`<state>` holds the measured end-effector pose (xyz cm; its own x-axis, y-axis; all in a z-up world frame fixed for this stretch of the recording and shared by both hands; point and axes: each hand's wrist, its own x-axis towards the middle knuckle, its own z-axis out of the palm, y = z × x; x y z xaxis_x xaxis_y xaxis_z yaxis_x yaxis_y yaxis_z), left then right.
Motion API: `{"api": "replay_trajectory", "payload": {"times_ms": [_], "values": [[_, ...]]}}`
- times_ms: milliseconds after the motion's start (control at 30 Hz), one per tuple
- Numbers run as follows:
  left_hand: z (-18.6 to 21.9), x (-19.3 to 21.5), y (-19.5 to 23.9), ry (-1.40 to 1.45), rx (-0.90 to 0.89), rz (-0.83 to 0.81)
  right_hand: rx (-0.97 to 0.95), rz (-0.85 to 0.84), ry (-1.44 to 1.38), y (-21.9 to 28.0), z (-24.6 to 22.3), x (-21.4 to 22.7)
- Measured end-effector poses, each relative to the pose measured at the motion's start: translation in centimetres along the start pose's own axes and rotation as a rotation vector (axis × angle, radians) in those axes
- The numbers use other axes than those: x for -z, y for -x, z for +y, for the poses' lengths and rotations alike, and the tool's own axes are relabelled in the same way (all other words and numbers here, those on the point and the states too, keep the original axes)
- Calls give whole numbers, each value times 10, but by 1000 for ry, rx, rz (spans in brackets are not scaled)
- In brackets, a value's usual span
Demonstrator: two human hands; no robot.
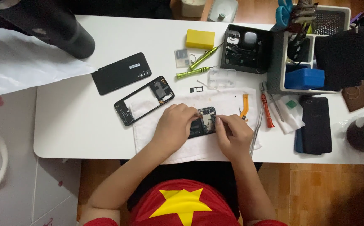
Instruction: Reassembling a smartphone by connecting internal ribbon cables and installing small components using precision tools.
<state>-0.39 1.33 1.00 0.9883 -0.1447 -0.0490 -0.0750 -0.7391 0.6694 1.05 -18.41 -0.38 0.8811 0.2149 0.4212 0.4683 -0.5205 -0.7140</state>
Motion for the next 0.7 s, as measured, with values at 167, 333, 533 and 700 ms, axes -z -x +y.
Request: {"api": "replay_trajectory", "payload": {"times_ms": [167, 333, 533, 700], "values": [[3, 7, 8, 97, 15, 46, -10, 0, -24, -1, -3, 0], [-9, -10, 14, -13, -76, 116, 15, -5, -34, -2, -3, 0], [-20, -28, 22, -229, -302, 311, 144, -74, 62, -1, -4, -4], [-18, -26, 18, -139, -281, 313, 125, -67, 106, 0, -6, -5]]}}
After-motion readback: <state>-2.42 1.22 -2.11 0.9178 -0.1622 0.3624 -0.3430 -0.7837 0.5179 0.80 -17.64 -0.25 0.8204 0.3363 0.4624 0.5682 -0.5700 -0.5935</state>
